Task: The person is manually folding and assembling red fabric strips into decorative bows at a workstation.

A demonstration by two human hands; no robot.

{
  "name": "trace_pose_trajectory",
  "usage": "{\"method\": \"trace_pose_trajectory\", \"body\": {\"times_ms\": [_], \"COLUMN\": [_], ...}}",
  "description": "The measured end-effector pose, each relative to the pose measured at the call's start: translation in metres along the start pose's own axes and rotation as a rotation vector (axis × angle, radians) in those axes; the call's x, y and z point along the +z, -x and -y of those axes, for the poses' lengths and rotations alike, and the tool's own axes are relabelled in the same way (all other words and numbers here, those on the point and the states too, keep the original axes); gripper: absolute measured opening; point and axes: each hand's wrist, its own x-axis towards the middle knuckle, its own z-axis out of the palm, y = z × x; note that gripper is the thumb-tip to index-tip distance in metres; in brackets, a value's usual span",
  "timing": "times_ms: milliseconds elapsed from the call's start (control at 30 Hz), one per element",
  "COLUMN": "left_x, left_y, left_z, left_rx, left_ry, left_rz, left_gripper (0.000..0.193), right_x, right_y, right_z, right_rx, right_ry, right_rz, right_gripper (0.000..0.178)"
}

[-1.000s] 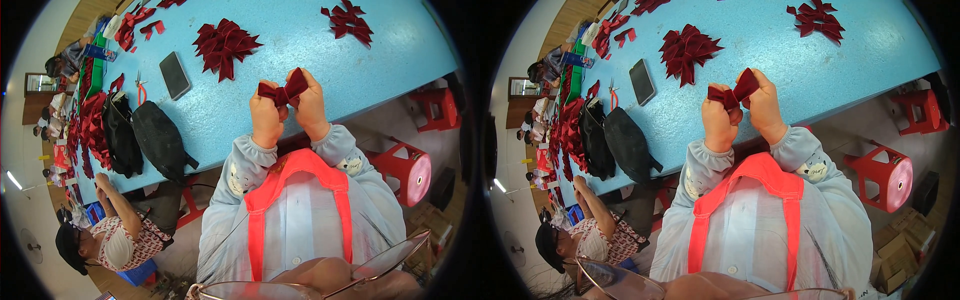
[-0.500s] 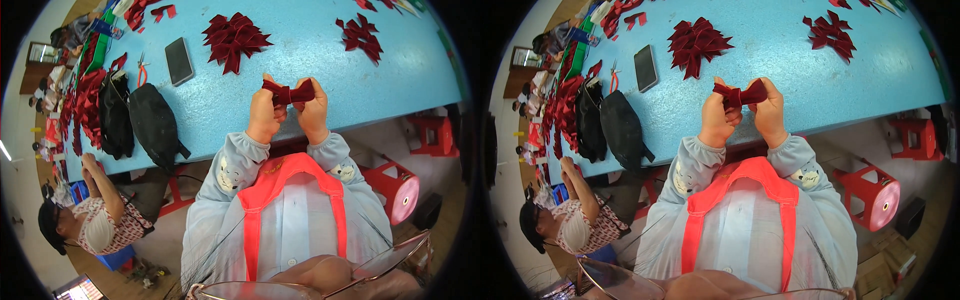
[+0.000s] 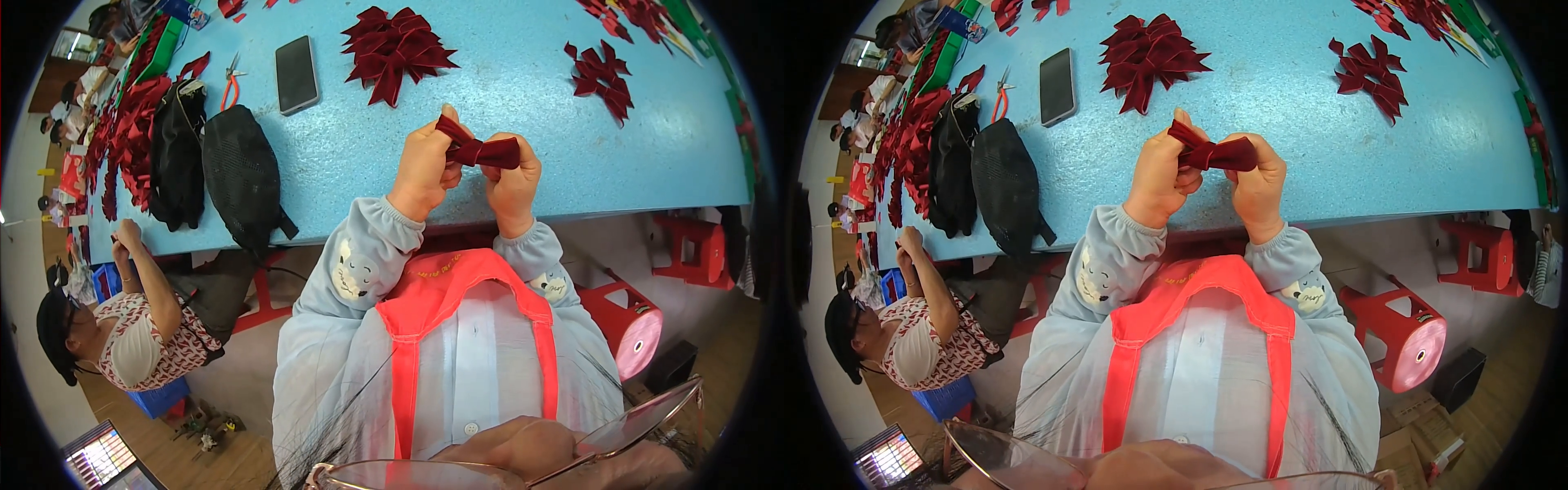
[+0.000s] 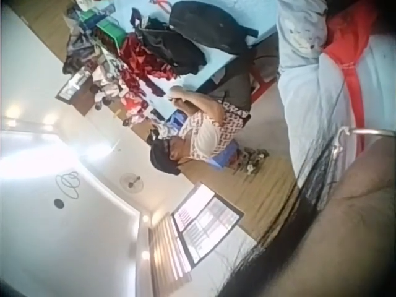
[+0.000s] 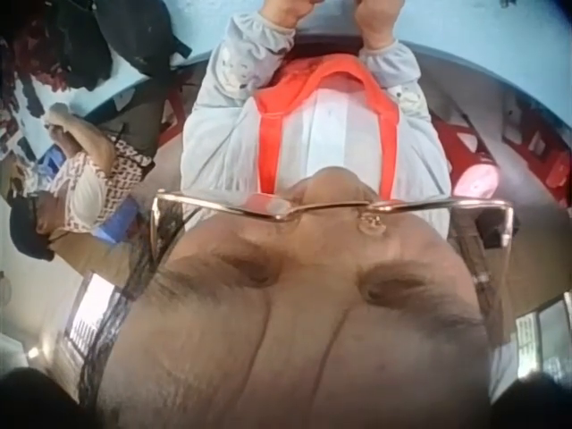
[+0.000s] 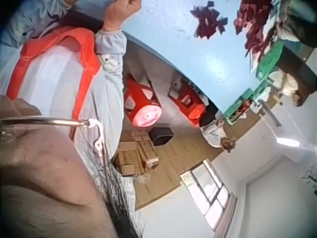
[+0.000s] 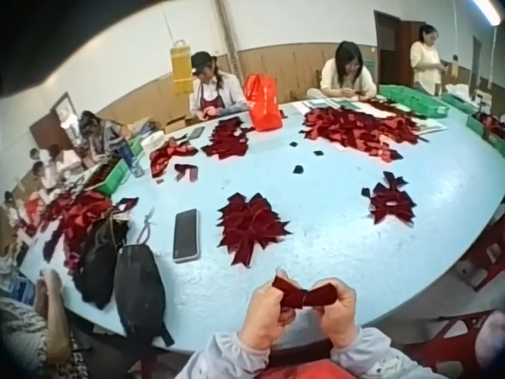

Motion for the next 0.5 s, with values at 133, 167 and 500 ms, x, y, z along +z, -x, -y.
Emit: {"method": "trace_pose_trajectory", "body": {"times_ms": [133,167,500], "left_x": [-0.006,-0.006,-0.015], "left_y": [-0.005,-0.006,-0.008], "left_z": [0.003,0.004,0.006], "left_rx": [-0.132,-0.131,-0.171], "left_ry": [0.071,0.072,0.099], "left_rz": [0.119,0.119,0.09], "left_gripper": [0.049,0.049,0.058], "right_x": [0.0,0.0,0.013], "right_y": [-0.003,-0.004,-0.003], "right_z": [0.0,0.0,-0.002], "right_rx": [0.047,0.047,0.075], "right_ry": [-0.06,-0.06,0.129], "right_rz": [-0.045,-0.045,-0.112], "right_gripper": [0.012,0.012,0.012]}}
